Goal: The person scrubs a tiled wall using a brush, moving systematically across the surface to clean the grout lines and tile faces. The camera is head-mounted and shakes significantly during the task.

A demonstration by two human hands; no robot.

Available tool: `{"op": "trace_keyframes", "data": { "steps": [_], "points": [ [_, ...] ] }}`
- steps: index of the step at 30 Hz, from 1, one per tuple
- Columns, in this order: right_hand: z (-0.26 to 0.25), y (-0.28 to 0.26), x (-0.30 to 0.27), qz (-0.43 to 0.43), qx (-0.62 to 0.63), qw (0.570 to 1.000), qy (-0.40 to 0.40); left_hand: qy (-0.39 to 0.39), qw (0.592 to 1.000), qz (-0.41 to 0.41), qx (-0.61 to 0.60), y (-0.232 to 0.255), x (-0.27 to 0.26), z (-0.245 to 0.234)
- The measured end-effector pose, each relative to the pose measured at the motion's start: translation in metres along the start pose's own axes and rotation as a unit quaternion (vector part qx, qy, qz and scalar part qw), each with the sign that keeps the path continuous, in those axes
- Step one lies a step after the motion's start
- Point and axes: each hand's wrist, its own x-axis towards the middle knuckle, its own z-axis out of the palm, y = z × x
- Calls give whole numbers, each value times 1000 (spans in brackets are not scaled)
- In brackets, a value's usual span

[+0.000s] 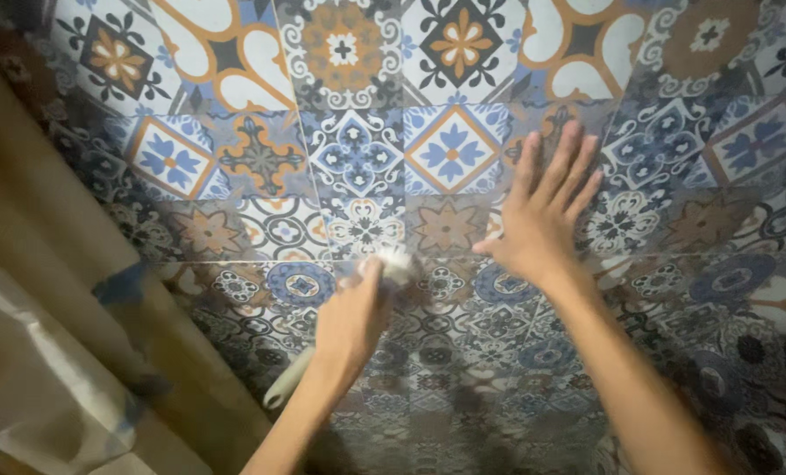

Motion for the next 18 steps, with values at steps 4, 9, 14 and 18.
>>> {"op": "trace_keyframes", "data": {
  "steps": [4,9,14,18],
  "points": [
    [2,4,0,-17,12,999,32,-27,994,-107,8,-9,3,-25],
    [5,6,-4,-21,14,999,32,53,991,-125,17,8,23,-64],
    [6,7,0,-11,8,1000,18,113,992,-49,-8,43,60,-68],
    [8,8,-2,-12,-7,1000,26,40,999,-8,-22,69,61,-17]
  ]
}}
